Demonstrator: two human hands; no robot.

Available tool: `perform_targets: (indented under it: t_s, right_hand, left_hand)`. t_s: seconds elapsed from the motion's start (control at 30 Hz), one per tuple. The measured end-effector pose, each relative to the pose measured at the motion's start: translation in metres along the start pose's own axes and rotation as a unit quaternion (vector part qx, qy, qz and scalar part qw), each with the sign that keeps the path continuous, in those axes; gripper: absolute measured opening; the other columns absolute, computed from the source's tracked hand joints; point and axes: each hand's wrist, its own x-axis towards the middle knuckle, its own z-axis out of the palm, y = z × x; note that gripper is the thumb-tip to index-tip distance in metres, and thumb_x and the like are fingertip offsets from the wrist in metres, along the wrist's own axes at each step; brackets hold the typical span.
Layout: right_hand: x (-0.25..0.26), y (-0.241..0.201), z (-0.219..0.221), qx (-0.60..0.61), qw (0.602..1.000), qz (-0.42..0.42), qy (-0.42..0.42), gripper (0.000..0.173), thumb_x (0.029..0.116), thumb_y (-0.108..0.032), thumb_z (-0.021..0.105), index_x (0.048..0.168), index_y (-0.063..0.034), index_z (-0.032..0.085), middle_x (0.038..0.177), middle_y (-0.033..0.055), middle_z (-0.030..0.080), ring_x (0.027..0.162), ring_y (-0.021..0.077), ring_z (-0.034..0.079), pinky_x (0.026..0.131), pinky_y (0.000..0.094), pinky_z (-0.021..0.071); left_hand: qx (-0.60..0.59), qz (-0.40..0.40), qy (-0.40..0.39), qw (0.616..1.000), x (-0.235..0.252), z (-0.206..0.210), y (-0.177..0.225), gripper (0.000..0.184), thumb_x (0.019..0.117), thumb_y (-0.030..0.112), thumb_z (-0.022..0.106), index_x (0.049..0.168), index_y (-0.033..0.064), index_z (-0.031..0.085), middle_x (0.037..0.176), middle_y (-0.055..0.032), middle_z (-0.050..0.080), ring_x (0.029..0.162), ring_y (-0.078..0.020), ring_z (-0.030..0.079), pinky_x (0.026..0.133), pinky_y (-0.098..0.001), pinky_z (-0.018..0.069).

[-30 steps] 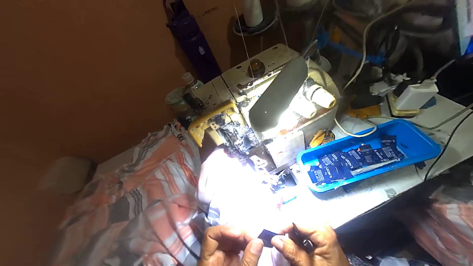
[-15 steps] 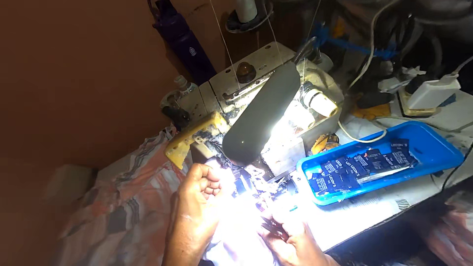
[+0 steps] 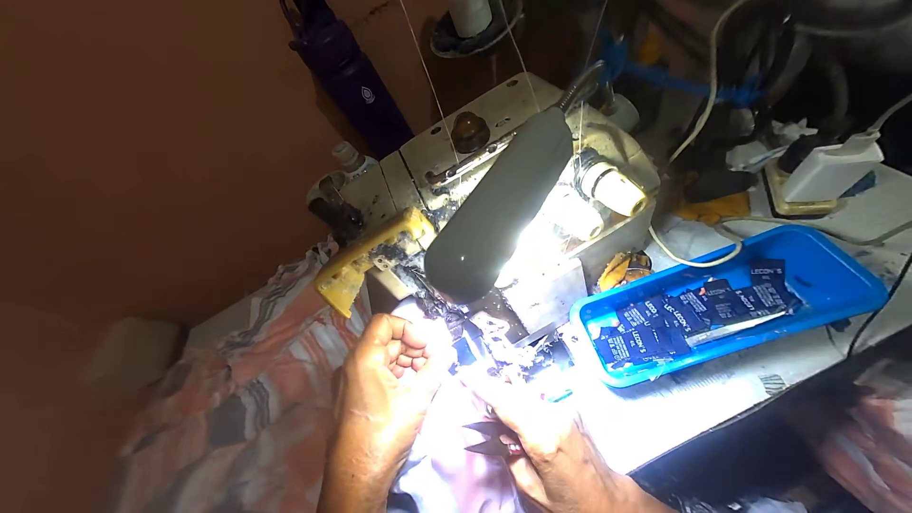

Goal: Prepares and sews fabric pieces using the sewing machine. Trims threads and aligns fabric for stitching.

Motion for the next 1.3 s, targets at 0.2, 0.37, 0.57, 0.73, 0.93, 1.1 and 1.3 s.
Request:
perform_targets:
  t_s: [0.2, 0.37, 0.57, 0.73, 0.93, 1.1, 1.3]
  right_hand:
    - [-0.001, 0.0, 0.001, -0.013, 1.0, 0.014, -0.014, 0.045, 0.0833, -0.006, 0.06, 0.127, 0.001, 0.066, 0.087, 0.01, 0.07, 0.071, 0.0214, 0.067, 0.061, 0.0327, 0.0535]
    - [-0.001, 0.0, 0.001, -0.01, 1.0, 0.013, -0.012, 0.046, 0.0837, -0.008, 0.06, 0.128, 0.0013, 0.065, 0.085, 0.01, 0.069, 0.067, 0.0207, 0.066, 0.058, 0.0322, 0.0523]
    - [0.002, -0.001, -0.002, 0.006, 0.999, 0.032, -0.023, 0.046, 0.0856, -0.008, 0.059, 0.13, 0.0023, 0.063, 0.094, 0.0119, 0.072, 0.077, 0.0215, 0.068, 0.067, 0.0338, 0.0538]
    - [0.01, -0.001, -0.004, 0.019, 0.998, 0.051, -0.028, 0.05, 0.0863, -0.008, 0.059, 0.135, 0.003, 0.061, 0.093, 0.012, 0.071, 0.075, 0.0213, 0.067, 0.066, 0.0342, 0.0532]
    - [0.023, 0.0, -0.005, 0.049, 0.992, 0.111, -0.043, 0.053, 0.0864, -0.006, 0.057, 0.139, -0.0037, 0.062, 0.109, 0.0104, 0.075, 0.091, 0.0215, 0.072, 0.075, 0.0407, 0.0559]
    - [-0.001, -0.003, -0.001, 0.029, 0.999, 0.019, -0.007, 0.036, 0.0853, -0.008, 0.059, 0.117, 0.0038, 0.07, 0.083, 0.011, 0.071, 0.071, 0.0197, 0.068, 0.063, 0.0311, 0.0536]
    - [-0.023, -0.008, -0.007, 0.113, 0.993, 0.031, 0.017, 0.023, 0.0888, -0.002, 0.062, 0.11, 0.0048, 0.069, 0.089, 0.0141, 0.072, 0.081, 0.0132, 0.069, 0.076, 0.018, 0.0533]
  left_hand:
    - [0.096, 0.036, 0.057, 0.993, -0.012, 0.009, -0.008, 0.023, 0.0821, 0.021, 0.072, 0.099, 0.006, 0.077, 0.102, -0.0059, 0.069, 0.096, -0.0071, 0.063, 0.083, -0.0199, 0.0498]
    - [0.064, 0.08, 0.099, 0.99, -0.02, 0.018, -0.019, 0.018, 0.0873, 0.015, 0.07, 0.098, 0.0044, 0.081, 0.11, -0.0126, 0.073, 0.105, -0.0073, 0.066, 0.092, -0.0166, 0.0499]
    - [0.091, 0.095, 0.088, 0.987, -0.017, 0.018, -0.018, 0.019, 0.0893, 0.017, 0.068, 0.096, 0.0054, 0.081, 0.11, -0.0146, 0.072, 0.108, -0.0124, 0.065, 0.093, -0.0204, 0.048]
    - [0.107, 0.073, 0.086, 0.988, -0.012, 0.02, -0.017, 0.02, 0.0904, 0.019, 0.068, 0.099, 0.0062, 0.081, 0.111, -0.016, 0.071, 0.109, -0.0164, 0.064, 0.093, -0.0251, 0.0477]
    - [0.095, 0.068, 0.082, 0.99, -0.001, 0.02, -0.02, 0.019, 0.0909, 0.017, 0.069, 0.095, 0.0009, 0.079, 0.115, -0.0184, 0.068, 0.111, -0.0159, 0.062, 0.095, -0.0255, 0.0479]
    - [0.08, 0.069, 0.077, 0.991, -0.001, 0.018, -0.022, 0.02, 0.0911, 0.017, 0.07, 0.097, 0.0013, 0.079, 0.117, -0.0164, 0.068, 0.112, -0.0115, 0.061, 0.097, -0.0217, 0.0466]
    - [0.072, 0.079, 0.073, 0.992, 0.002, 0.015, -0.029, 0.021, 0.0907, 0.019, 0.07, 0.099, 0.0016, 0.079, 0.117, -0.0149, 0.067, 0.113, -0.0084, 0.06, 0.097, -0.0188, 0.0454]
